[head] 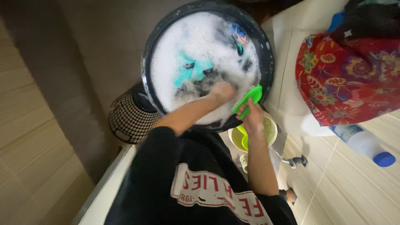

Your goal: The person hand washes multiple garments in a black basin filled with soapy water. They use a green scrub brush to agitate and scrub the clothes, repeatedly lifting and submerging items to clean them.

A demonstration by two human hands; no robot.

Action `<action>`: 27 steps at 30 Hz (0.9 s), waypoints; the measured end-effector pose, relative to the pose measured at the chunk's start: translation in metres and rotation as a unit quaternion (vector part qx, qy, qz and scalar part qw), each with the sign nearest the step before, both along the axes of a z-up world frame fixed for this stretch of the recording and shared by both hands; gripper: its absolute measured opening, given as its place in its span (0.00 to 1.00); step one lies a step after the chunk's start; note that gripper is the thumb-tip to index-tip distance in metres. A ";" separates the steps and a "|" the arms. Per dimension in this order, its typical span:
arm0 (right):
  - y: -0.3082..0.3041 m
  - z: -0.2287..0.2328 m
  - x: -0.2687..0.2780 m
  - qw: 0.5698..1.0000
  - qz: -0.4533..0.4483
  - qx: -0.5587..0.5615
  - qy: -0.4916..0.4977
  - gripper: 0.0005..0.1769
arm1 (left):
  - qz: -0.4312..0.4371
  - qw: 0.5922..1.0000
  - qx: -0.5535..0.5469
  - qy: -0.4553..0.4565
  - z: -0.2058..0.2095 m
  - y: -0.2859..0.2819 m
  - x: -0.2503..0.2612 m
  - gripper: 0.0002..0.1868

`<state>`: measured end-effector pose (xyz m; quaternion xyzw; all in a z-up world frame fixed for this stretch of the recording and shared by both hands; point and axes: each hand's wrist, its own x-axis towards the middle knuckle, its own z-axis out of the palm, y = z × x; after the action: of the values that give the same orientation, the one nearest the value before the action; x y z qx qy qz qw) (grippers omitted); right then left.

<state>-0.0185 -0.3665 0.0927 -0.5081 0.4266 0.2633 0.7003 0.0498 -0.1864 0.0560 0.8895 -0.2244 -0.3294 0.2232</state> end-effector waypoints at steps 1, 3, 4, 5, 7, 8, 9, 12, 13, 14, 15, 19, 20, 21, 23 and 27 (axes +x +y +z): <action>-0.001 0.002 -0.003 1.000 0.013 -0.007 -0.024 0.10 | 0.007 1.000 -0.008 -0.009 0.016 0.019 -0.009 0.10; -0.002 0.002 -0.002 0.996 0.038 -0.024 -0.073 0.07 | 0.041 0.998 -0.019 -0.034 0.046 0.069 -0.021 0.08; -0.002 0.001 0.000 0.993 0.065 -0.043 -0.090 0.08 | 0.064 0.996 -0.025 -0.049 0.059 0.095 -0.026 0.08; 0.000 0.001 0.003 0.988 0.092 -0.062 -0.107 0.11 | 0.105 0.992 -0.028 -0.064 0.072 0.120 -0.029 0.13; 0.012 -0.001 0.010 0.955 0.188 -0.152 -0.172 0.19 | 0.172 0.983 -0.002 -0.064 0.095 0.158 -0.033 0.18; 0.021 -0.003 0.014 0.916 0.254 -0.221 -0.219 0.24 | 0.198 0.979 0.028 -0.047 0.105 0.173 -0.035 0.18; 0.032 -0.004 0.018 0.865 0.317 -0.286 -0.263 0.29 | 0.224 0.972 0.058 -0.030 0.113 0.183 -0.036 0.17; 0.069 -0.013 0.027 0.776 0.438 -0.365 -0.271 0.52 | 0.272 0.959 0.065 0.041 0.120 0.183 -0.031 0.44; 0.077 -0.017 0.030 0.769 0.472 -0.364 -0.230 0.55 | 0.269 0.959 0.078 0.044 0.116 0.176 -0.028 0.54; 0.085 -0.022 0.032 0.761 0.505 -0.362 -0.189 0.58 | 0.265 0.959 0.091 0.048 0.110 0.169 -0.023 0.65; 0.091 -0.029 0.033 0.750 0.535 -0.359 -0.146 0.62 | 0.260 0.959 0.104 0.051 0.101 0.163 -0.017 0.75; 0.094 -0.066 0.044 0.748 0.558 -0.318 -0.167 0.49 | 0.231 0.955 0.154 0.102 0.056 0.147 -0.007 0.66; 0.093 -0.077 0.047 0.754 0.555 -0.311 -0.166 0.47 | 0.222 0.955 0.159 0.117 0.042 0.143 -0.001 0.63; 0.091 -0.088 0.047 0.762 0.550 -0.302 -0.161 0.45 | 0.222 0.955 0.148 0.131 0.028 0.140 0.002 0.61; 0.089 -0.106 0.044 0.779 0.538 -0.279 -0.164 0.41 | 0.223 0.954 0.123 0.159 0.000 0.135 0.009 0.55; 0.098 -0.112 0.033 0.827 0.453 -0.277 -0.184 0.33 | 0.244 0.951 0.078 0.174 -0.036 0.144 0.022 0.43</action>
<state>0.0147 -0.2681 -0.0189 -0.8557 0.0671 0.3238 0.3980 0.0718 -0.0424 0.0198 0.8605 0.0682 -0.4315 0.2622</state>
